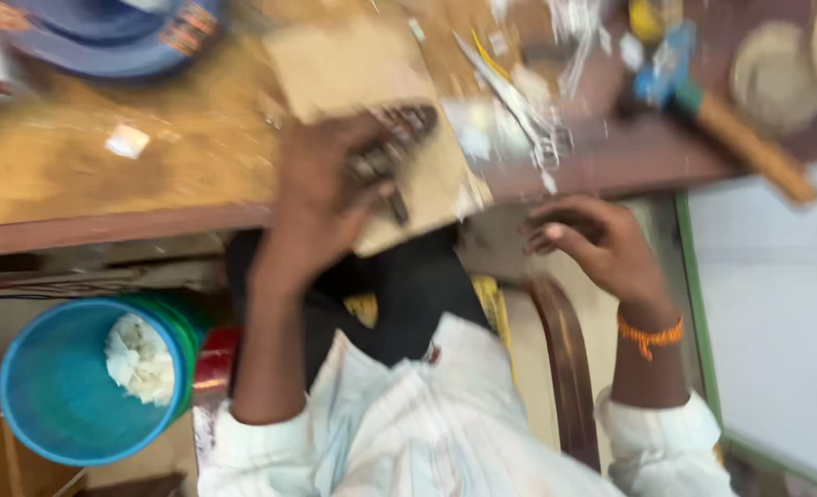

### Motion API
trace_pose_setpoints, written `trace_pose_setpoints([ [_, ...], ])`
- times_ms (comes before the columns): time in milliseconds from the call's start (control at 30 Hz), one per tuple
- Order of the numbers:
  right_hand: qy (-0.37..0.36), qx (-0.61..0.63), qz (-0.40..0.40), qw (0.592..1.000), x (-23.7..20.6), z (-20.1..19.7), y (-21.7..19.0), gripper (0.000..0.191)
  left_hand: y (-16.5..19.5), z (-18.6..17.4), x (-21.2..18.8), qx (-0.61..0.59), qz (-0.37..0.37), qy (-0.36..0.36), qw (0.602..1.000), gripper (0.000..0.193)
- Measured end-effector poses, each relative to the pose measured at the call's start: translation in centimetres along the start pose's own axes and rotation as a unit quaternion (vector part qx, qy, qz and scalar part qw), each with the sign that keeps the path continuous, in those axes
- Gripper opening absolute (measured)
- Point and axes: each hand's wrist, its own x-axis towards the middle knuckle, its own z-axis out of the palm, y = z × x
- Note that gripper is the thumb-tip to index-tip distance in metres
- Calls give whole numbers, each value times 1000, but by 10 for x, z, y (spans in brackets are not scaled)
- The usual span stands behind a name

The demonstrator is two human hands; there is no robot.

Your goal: The person assembles a motor stator by cutting small white insulating pieces with scissors and inserting them into slots between copper windings. They use a screwdriver to adjust the components and repeatedly place the insulators into the stator.

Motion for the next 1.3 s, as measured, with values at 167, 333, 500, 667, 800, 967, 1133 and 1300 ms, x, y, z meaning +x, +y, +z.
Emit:
trace_pose_setpoints([
  [167,51,-240,109,963,-39,-27,81,24,-19,5,-17,-45,4,96,994,70],
  [333,74,-115,197,971,-35,-36,135,23,-12,3,-26,3,-7,241,971,42],
  [500,-54,-42,152,986,10,-27,182,23,29,15,-78,-24,-61,215,974,18],
  [667,188,36,195,962,51,-53,228,20,62,37,-114,22,-73,11,997,11],
  [800,208,458,256,825,50,-49,246,24,70,62,-122,10,-128,10,992,13],
  [967,69,-215,24,974,77,-22,234,26,72,70,-114,0,-116,-54,992,15],
  [1133,91,-271,-69,956,119,-2,200,32,73,80,-97,4,-98,-90,991,18],
  [1300,69,-316,-102,941,106,1,219,40,74,97,-102,-3,-127,-104,986,15],
])
